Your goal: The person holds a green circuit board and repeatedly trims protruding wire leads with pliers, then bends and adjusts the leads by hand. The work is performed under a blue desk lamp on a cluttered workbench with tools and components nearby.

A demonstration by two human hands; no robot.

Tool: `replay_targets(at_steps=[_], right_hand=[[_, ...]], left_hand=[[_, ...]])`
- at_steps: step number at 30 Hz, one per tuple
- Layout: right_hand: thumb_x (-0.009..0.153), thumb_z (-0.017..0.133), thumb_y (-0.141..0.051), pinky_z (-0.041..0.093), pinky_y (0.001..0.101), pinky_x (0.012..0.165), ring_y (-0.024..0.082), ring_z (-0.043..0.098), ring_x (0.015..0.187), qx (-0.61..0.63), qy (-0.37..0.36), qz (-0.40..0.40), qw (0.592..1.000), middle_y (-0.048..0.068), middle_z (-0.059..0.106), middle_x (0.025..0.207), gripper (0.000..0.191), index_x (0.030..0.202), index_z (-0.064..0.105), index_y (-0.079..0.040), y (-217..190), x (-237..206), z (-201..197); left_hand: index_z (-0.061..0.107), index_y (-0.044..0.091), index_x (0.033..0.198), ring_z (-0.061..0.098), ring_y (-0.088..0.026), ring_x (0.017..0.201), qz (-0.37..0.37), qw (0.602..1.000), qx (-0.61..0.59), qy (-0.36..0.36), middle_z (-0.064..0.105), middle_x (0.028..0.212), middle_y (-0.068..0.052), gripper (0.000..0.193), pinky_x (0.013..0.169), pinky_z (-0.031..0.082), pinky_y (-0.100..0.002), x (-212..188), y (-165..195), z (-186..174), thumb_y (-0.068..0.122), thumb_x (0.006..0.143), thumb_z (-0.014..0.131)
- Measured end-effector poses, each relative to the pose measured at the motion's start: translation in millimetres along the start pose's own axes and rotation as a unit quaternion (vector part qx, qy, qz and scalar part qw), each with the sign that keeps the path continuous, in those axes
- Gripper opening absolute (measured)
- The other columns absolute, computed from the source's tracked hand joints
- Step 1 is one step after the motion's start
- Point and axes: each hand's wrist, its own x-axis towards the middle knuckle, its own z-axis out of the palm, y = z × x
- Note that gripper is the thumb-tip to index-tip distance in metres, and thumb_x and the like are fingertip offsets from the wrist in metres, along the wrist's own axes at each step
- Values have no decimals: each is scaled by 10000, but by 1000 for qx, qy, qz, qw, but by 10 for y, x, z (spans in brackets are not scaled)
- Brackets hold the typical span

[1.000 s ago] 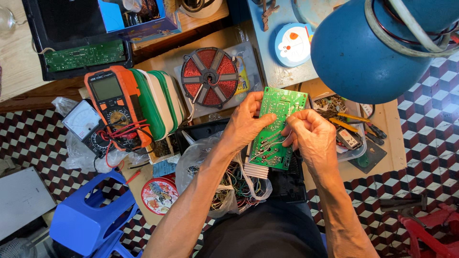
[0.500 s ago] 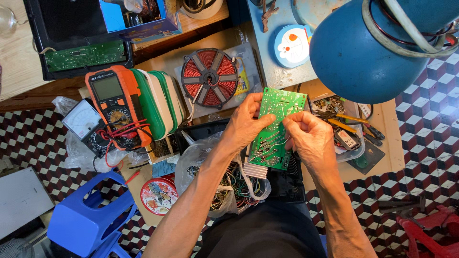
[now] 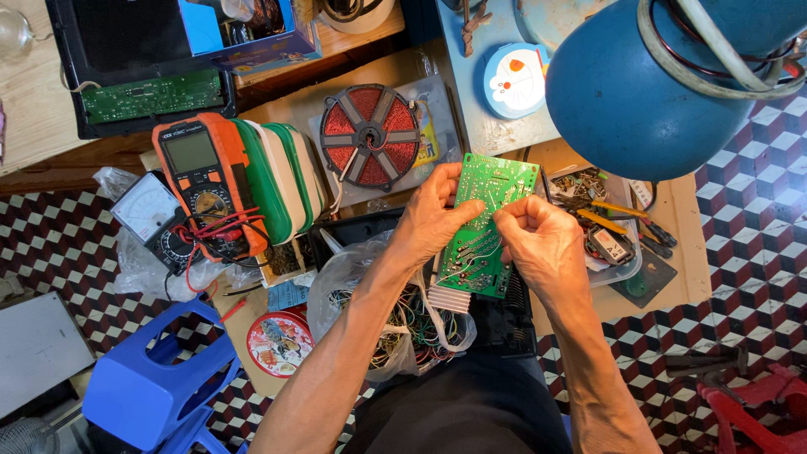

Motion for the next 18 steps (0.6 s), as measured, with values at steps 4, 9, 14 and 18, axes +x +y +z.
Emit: replay_targets(at_steps=[4,9,14,18], right_hand=[[909,708,-163,475,229,491,77,603,530,-5,6,7,1000,25,650,657,162,855,704,-11,-31,-10,1],[907,699,-155,473,231,496,82,601,527,1,10,11,1000,24,652,663,158,849,695,-8,-50,-11,9],[902,692,-157,479,234,502,83,605,528,-16,12,11,1000,28,657,659,166,843,692,-2,-77,-26,-1],[895,698,-174,490,241,501,85,618,527,-39,15,7,999,31,663,656,183,832,698,-2,-100,-36,1]], left_hand=[[503,-21,1358,693,-155,963,-4,1000,-4,-3,741,1110,-119,560,819,590,-302,-4,5,1,101,856,720],[503,-24,1366,691,-151,980,-5,1000,-2,-3,736,1121,-118,557,827,590,-298,-6,-9,-4,100,866,714],[511,-22,1368,688,-150,977,-8,1000,-12,-4,738,1121,-115,549,826,588,-297,4,-27,2,96,870,707],[519,-19,1359,685,-146,968,-12,1000,-15,-1,740,1113,-113,540,812,587,-295,14,-20,10,97,865,703]])
